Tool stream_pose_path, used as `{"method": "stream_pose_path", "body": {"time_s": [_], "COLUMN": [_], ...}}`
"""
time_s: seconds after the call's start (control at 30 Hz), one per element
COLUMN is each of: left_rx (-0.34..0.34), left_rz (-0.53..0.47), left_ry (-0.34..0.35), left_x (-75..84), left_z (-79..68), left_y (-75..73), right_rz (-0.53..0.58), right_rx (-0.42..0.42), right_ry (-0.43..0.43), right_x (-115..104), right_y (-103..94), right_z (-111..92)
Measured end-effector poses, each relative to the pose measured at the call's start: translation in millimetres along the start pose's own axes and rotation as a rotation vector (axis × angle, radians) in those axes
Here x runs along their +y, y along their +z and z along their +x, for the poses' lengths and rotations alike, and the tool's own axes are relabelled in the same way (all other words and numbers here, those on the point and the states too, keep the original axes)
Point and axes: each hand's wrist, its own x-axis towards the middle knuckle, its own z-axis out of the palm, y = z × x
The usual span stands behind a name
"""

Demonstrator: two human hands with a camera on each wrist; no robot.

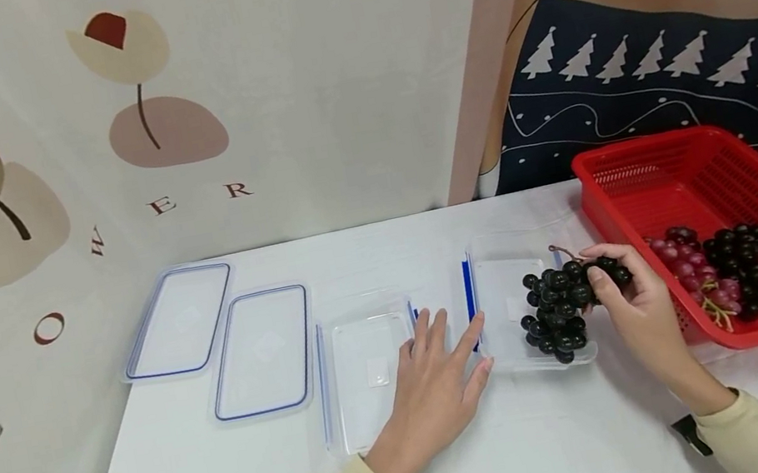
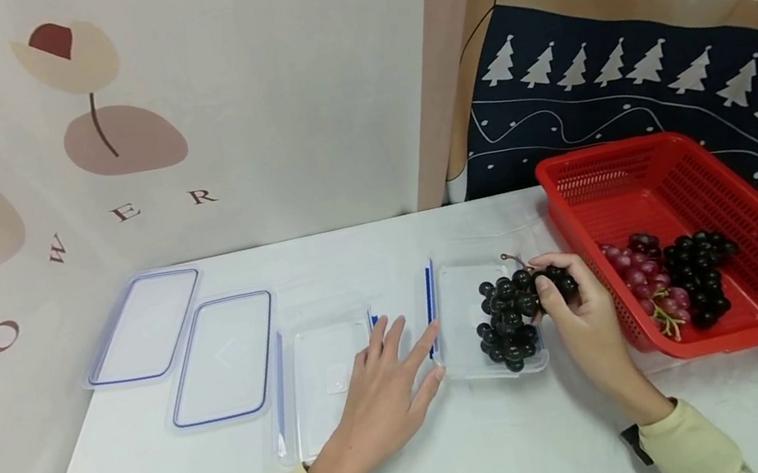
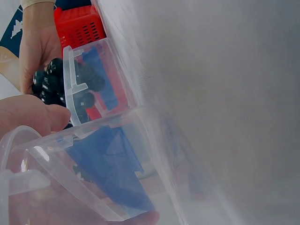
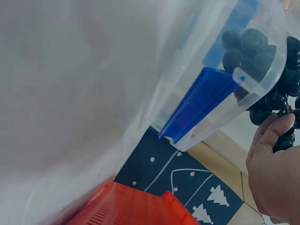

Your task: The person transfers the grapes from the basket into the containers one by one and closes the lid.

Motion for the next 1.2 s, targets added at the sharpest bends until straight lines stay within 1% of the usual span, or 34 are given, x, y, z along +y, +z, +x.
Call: {"method": "stream_pose_path", "body": {"time_s": [0.13, 0.23, 0.3, 0.47, 0.7, 0.93, 1.2], "left_rx": [0.007, -0.005, -0.012, -0.021, -0.039, -0.046, -0.032], "left_rz": [-0.006, 0.001, 0.007, 0.008, 0.012, 0.04, 0.034], "left_ry": [0.005, -0.003, -0.007, -0.008, -0.025, -0.025, -0.02], "left_x": [-0.3, -0.2, 0.1, 1.0, 1.5, 1.7, 0.7], "left_z": [-0.1, -0.1, 0.0, 0.7, 0.8, -0.1, 0.0], "left_y": [1.2, 1.5, 1.5, 0.5, 0.4, 1.0, 0.6], "right_rz": [-0.126, -0.226, -0.285, -0.371, -0.466, -0.567, -0.621], "right_rx": [-0.023, -0.076, -0.109, -0.136, -0.165, -0.182, -0.147], "right_ry": [0.042, 0.074, 0.08, 0.086, 0.122, 0.068, -0.03], "right_x": [4.9, 11.2, 16.8, 25.5, 30.6, 36.8, 45.8], "right_y": [0.6, -1.1, -3.3, -4.5, 2.9, 9.5, 15.0], "right_z": [5.0, 10.3, 13.9, 26.6, 43.7, 50.5, 53.0]}}
